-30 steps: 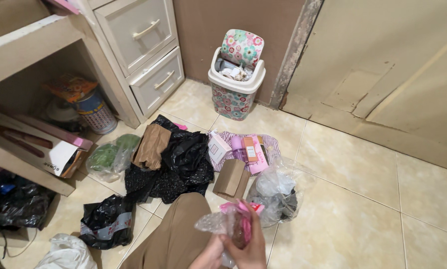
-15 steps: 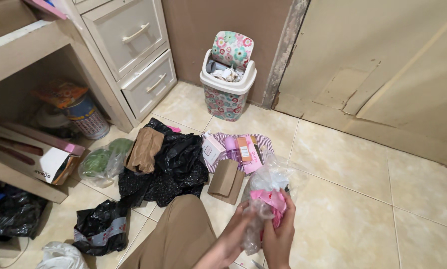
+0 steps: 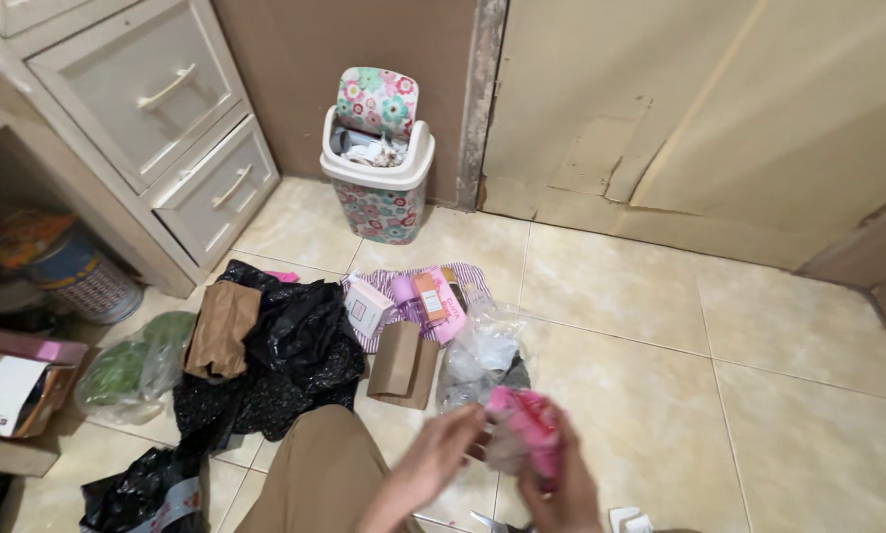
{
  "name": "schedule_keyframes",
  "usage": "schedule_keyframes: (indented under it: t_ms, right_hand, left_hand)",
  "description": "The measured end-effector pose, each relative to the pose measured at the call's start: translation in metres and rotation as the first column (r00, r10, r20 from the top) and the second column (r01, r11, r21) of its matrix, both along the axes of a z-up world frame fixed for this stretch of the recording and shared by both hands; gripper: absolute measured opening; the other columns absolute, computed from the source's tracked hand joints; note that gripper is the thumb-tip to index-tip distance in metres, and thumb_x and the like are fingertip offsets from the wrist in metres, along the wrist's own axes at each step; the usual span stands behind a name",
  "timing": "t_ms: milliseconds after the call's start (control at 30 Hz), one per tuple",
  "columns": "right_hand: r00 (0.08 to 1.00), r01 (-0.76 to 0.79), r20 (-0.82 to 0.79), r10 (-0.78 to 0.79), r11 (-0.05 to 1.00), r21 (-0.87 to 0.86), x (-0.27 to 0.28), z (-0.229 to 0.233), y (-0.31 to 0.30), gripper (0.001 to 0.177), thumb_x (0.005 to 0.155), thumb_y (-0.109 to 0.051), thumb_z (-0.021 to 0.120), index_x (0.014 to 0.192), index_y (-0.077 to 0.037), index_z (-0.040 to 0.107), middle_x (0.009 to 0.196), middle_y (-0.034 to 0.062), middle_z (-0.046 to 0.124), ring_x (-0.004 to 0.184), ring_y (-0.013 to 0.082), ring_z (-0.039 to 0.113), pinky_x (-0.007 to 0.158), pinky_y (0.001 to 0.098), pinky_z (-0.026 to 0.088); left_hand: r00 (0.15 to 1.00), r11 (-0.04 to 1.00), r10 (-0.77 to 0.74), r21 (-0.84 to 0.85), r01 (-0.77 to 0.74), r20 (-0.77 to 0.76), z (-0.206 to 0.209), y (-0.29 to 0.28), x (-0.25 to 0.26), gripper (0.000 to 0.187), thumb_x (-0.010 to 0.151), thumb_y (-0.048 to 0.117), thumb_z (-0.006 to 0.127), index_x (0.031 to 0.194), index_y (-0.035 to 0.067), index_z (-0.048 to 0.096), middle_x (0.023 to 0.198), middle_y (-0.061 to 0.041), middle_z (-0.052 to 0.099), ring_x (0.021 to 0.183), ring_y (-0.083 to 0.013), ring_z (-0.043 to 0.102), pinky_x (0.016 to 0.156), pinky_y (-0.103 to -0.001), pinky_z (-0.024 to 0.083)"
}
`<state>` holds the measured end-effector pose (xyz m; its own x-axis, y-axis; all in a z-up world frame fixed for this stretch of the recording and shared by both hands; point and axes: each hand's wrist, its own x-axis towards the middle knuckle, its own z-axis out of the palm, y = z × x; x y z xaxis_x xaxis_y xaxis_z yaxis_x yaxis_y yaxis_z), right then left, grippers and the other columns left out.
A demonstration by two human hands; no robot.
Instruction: The person sits on the floor and packs various items into a large clear plastic bag. They place bubble wrap, black plastic bags, pink packaging, and small cardboard boxes into the bag one by one.
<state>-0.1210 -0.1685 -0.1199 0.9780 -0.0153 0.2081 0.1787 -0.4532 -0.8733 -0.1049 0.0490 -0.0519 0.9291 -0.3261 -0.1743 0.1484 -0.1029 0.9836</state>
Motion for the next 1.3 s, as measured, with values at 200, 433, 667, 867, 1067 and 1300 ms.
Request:
schedule_keyframes:
  t_ms: [200, 433, 667, 867, 1067, 1300]
  right_hand:
    - [0.918, 0.3, 0.111, -0.381, 0.849, 0.435, 0.038, -0.005, -0.054, 0.058, 0.101, -0.005, 0.062, 0.15, 0.004, 0.033, 0.119, 0.0182, 0.053, 0.093, 0.0209, 0.053, 0.078, 0.0321, 0.048]
    - [0.942, 0.271, -0.021, -0.336, 0.721, 0.638, 0.105, 0.006, 0.008, 0.096, 0.1, -0.01, 0.058, 0.16, -0.014, -0.016, 0.123, 0.0155, 0.055, 0.081, 0.0154, 0.058, 0.062, 0.0257, 0.05]
    - [0.975, 0.211, -0.069, -0.21, 0.977, 0.006, 0.127, 0.022, 0.04, 0.07, 0.085, -0.018, 0.072, 0.139, -0.003, 0.03, 0.104, 0.0302, 0.071, 0.094, 0.0424, 0.073, 0.081, 0.0483, 0.056]
    - [0.997, -0.008, 0.072, 0.03, 0.956, -0.295, 0.139, 0.028, 0.03, 0.069, 0.084, -0.021, 0.074, 0.138, -0.003, 0.036, 0.125, 0.0291, 0.063, 0.099, 0.0504, 0.066, 0.08, 0.0549, 0.053]
    - [0.753, -0.033, 0.509, 0.416, 0.798, -0.602, 0.148, 0.018, 0.018, 0.077, 0.073, -0.022, 0.073, 0.137, 0.002, 0.039, 0.126, 0.0331, 0.058, 0.106, 0.0501, 0.067, 0.083, 0.0492, 0.057]
    - [0.986, -0.131, -0.036, 0.162, 0.625, -0.769, 0.17, -0.027, 0.014, 0.065, 0.093, -0.028, 0.063, 0.149, -0.004, 0.041, 0.103, 0.0214, 0.069, 0.08, 0.035, 0.072, 0.073, 0.0449, 0.059]
  left_hand:
    - [0.799, 0.778, 0.313, 0.344, -0.526, 0.514, 0.048, 0.013, 0.061, 0.045, 0.095, 0.041, 0.063, 0.117, 0.002, 0.061, 0.111, -0.019, 0.07, 0.102, -0.0342, 0.069, 0.089, -0.044, 0.053]
    - [0.897, 0.466, -0.294, 0.869, -0.167, 0.33, 0.033, -0.037, 0.169, 0.086, 0.064, 0.026, 0.095, 0.136, 0.012, 0.052, 0.14, -0.018, 0.049, 0.136, -0.0387, 0.042, 0.104, -0.053, 0.041]
    - [0.8, 0.518, -0.341, 0.809, -0.279, 0.494, -0.074, -0.037, 0.242, 0.018, 0.091, 0.008, 0.06, 0.104, 0.007, 0.073, 0.106, -0.021, 0.071, 0.105, -0.0394, 0.069, 0.086, -0.052, 0.055]
    - [0.753, 0.651, -0.307, 0.706, -0.281, 0.582, -0.081, -0.028, 0.242, 0.028, 0.084, -0.002, 0.055, 0.109, 0.003, 0.065, 0.094, -0.025, 0.07, 0.096, -0.0431, 0.068, 0.078, -0.055, 0.053]
    - [0.798, 0.739, -0.253, 0.641, -0.206, 0.548, -0.046, -0.022, 0.239, 0.009, 0.092, 0.007, 0.06, 0.092, 0.001, 0.066, 0.087, -0.019, 0.074, 0.084, -0.0364, 0.073, 0.071, -0.05, 0.054]
    - [0.691, 0.818, -0.217, 0.515, -0.256, 0.69, -0.043, -0.043, 0.237, 0.012, 0.091, 0.013, 0.061, 0.089, 0.008, 0.072, 0.092, -0.013, 0.076, 0.082, -0.0323, 0.074, 0.07, -0.047, 0.057]
